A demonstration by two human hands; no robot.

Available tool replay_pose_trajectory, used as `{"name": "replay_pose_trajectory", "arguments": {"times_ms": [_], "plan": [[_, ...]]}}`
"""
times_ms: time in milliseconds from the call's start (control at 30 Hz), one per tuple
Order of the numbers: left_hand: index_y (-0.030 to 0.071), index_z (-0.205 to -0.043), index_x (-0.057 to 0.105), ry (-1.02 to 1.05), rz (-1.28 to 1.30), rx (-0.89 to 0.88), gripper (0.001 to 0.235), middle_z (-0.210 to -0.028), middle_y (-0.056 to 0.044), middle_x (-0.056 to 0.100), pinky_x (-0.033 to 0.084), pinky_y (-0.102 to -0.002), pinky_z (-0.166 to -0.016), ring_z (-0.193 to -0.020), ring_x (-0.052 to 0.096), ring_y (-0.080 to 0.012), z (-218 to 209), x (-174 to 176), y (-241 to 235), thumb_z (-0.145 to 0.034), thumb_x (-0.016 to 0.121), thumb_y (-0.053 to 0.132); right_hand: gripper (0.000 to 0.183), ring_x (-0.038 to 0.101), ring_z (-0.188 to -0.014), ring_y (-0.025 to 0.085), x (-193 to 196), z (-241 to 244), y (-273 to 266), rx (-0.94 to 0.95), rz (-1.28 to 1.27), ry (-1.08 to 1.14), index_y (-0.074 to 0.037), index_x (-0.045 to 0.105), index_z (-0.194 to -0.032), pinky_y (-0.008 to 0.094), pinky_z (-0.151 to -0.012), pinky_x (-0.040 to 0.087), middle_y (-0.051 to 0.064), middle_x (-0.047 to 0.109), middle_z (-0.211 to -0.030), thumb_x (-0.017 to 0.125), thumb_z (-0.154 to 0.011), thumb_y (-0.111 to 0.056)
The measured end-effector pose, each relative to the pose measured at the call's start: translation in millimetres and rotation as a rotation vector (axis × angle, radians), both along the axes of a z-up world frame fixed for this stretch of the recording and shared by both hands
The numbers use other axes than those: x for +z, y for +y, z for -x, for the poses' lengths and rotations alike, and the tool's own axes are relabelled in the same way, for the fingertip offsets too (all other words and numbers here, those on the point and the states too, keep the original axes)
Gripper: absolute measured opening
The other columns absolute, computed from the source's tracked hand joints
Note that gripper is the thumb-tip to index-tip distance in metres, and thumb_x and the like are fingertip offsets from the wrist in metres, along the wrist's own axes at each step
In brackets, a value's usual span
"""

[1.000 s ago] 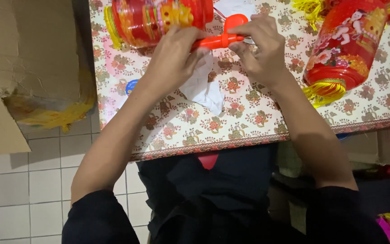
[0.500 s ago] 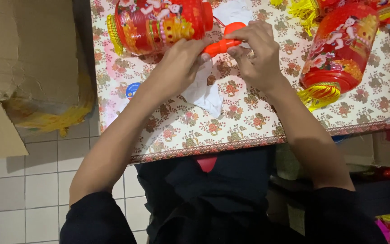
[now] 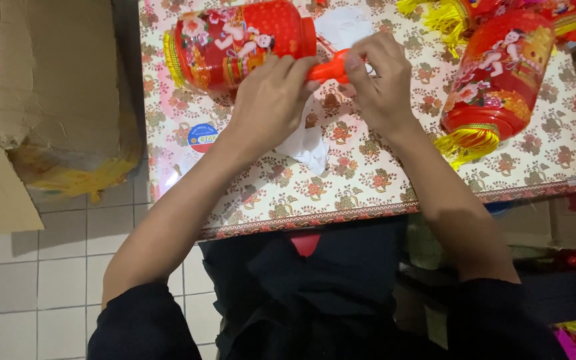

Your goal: Assembling decorative red lanterns by applying glue to plastic handles and attaching them to the lantern bodies.

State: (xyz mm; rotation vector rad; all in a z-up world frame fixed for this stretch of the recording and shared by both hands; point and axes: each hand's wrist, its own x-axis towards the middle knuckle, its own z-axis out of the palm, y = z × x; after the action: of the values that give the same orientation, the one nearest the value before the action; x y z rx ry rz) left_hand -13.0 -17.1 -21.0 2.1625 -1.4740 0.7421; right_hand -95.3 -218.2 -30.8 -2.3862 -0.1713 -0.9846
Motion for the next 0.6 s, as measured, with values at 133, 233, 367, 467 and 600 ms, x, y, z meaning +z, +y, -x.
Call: {"name": "replay_pose_trajectory", "arguments": {"times_ms": [133, 233, 367, 467, 600], "plan": [[0.007, -0.143, 0.049, 0.482, 0.005, -0.122, 0.054, -0.120, -0.015, 0.069, 0.057, -0.047, -0.080, -0.105, 0.069, -0.0304, -1.7, 13.4, 6.5, -0.111, 0.027, 0.044, 0.063, 0.059, -0.104, 0.029, 17.8, 5.9, 7.1, 0.111, -0.078, 0.020, -0.002, 0.058, -0.130, 0.042, -0.090, 0.047, 0.018, 0.061, -0.114, 0.027, -0.113, -0.054], [0.006, -0.137, 0.052, 0.640, 0.047, -0.183, 0.057, -0.111, -0.010, 0.067, 0.048, -0.042, -0.070, -0.089, 0.063, -0.0228, -3.6, 17.9, 6.3, -0.108, 0.027, 0.047, 0.052, 0.057, -0.110, 0.031, 14.9, 7.0, 7.4, 0.111, -0.066, -0.014, -0.004, 0.053, -0.138, 0.044, -0.094, 0.045, 0.019, 0.059, -0.122, 0.031, -0.114, -0.045], [0.003, -0.127, 0.055, 0.697, 0.190, -0.304, 0.044, -0.086, -0.005, 0.069, 0.039, -0.020, -0.041, -0.052, 0.052, -0.0075, -13.8, 9.4, 6.5, -0.112, 0.031, 0.037, 0.046, 0.058, -0.122, 0.032, 18.6, 8.2, 12.1, 0.179, -0.162, -0.040, -0.006, 0.043, -0.144, 0.048, -0.105, 0.046, 0.020, 0.058, -0.131, 0.034, -0.113, -0.039], [0.000, -0.135, 0.054, 0.687, 0.258, -0.340, 0.052, -0.087, -0.002, 0.062, 0.039, -0.022, -0.050, -0.064, 0.055, -0.0089, -17.4, 16.6, 11.4, -0.112, 0.028, 0.039, 0.047, 0.043, -0.146, 0.030, 21.1, 9.2, 16.0, 0.248, -0.356, -0.080, -0.009, 0.034, -0.150, 0.044, -0.129, 0.037, 0.014, 0.042, -0.153, 0.045, -0.106, -0.020], [0.001, -0.142, 0.047, 0.718, 0.273, -0.333, 0.061, -0.100, -0.010, 0.064, 0.044, -0.031, -0.068, -0.081, 0.060, -0.0174, -3.1, 49.2, 30.2, -0.112, 0.027, 0.050, 0.050, 0.054, -0.124, 0.029, 21.0, 1.8, 17.0, 0.068, -0.465, 0.063, -0.009, 0.036, -0.134, 0.038, -0.103, 0.047, 0.018, 0.051, -0.133, 0.051, -0.089, 0.005]]}}
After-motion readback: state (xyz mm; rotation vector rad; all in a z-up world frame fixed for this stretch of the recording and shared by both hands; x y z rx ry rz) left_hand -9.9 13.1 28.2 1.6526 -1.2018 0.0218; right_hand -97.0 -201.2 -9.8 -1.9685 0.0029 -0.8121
